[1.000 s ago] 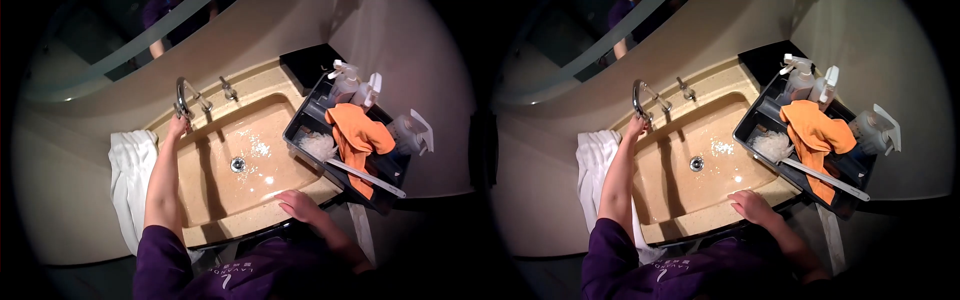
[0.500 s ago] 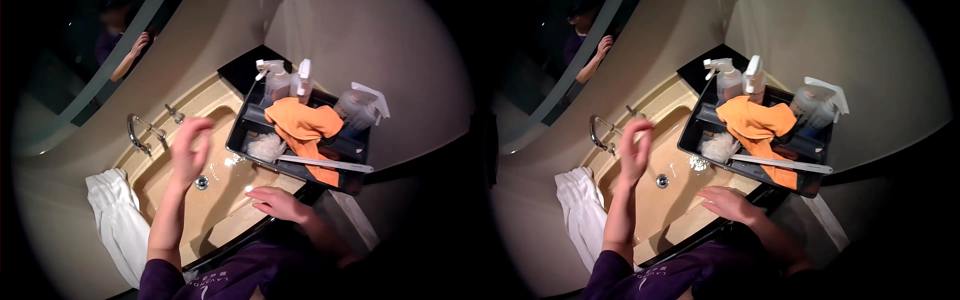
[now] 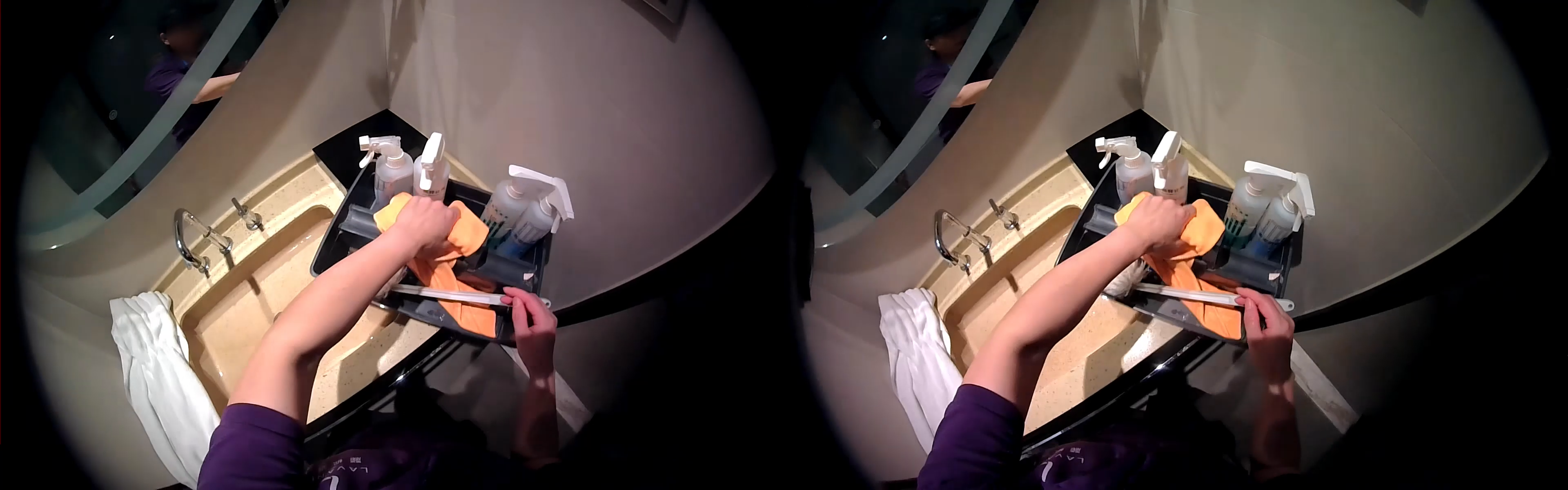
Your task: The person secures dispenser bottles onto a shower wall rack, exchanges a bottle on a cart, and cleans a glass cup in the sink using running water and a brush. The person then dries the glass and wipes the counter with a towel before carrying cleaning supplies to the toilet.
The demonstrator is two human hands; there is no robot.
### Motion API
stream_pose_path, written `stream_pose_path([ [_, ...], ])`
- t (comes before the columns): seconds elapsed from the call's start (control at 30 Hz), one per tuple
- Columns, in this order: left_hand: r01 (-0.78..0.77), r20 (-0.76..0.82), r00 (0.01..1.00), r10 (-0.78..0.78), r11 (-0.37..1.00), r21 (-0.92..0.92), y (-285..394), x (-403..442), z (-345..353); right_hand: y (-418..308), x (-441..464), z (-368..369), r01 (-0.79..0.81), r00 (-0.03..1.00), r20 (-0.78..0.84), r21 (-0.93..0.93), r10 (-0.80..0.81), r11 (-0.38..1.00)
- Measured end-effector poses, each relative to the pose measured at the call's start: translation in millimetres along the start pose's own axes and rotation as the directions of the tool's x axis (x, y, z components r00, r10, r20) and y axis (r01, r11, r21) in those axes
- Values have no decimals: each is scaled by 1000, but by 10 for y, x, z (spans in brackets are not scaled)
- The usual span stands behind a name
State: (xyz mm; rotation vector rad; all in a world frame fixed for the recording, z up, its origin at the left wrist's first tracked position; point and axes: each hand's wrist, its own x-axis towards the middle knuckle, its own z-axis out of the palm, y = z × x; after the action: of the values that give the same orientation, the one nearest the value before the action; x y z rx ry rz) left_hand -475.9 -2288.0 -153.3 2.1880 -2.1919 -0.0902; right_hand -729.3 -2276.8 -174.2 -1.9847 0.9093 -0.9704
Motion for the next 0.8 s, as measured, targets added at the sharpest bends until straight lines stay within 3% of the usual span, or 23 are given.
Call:
stream_pose_path([
  [0.07, 10, 10, 1000, -10, 1000, -9, 49, -143, -28, 39, -7, -50, 156, 987, 50, -78, -152, 985],
  [0.2, 155, -40, 986, -159, 984, -90, 114, -819, -158, -116, -53, -29, 229, 972, 83, -113, -220, 967],
  [0.37, 411, -150, 890, -430, 901, -139, 520, -1919, -350, -445, -137, -98, 356, 858, 375, 55, -350, 933],
  [0.4, 464, -180, 853, -489, 870, -168, 662, -2205, -358, -535, -215, -84, 317, 807, 488, 121, -334, 941],
  [0.47, 576, -247, 754, -609, 793, -197, 933, -2693, -219, -637, -351, 106, 543, 606, 589, 186, -535, 819],
  [0.53, 661, -272, 632, -725, 688, -299, 1449, -3135, -159, -729, -554, 203, 620, 396, 666, 314, -632, 719],
  [0.67, 789, -361, 355, -862, 484, -378, 2460, -3961, 116, -903, -1161, 472, 631, 59, 664, 553, -745, 543],
  [0.77, 883, -242, 130, -961, 224, -413, 3322, -4205, 304, -1092, -1597, 456, 454, -40, 677, 668, -735, 590],
  [0.8, 896, -211, 53, -976, 140, -422, 3680, -4368, 383, -1143, -1883, 453, 419, -93, 608, 742, -788, 523],
])
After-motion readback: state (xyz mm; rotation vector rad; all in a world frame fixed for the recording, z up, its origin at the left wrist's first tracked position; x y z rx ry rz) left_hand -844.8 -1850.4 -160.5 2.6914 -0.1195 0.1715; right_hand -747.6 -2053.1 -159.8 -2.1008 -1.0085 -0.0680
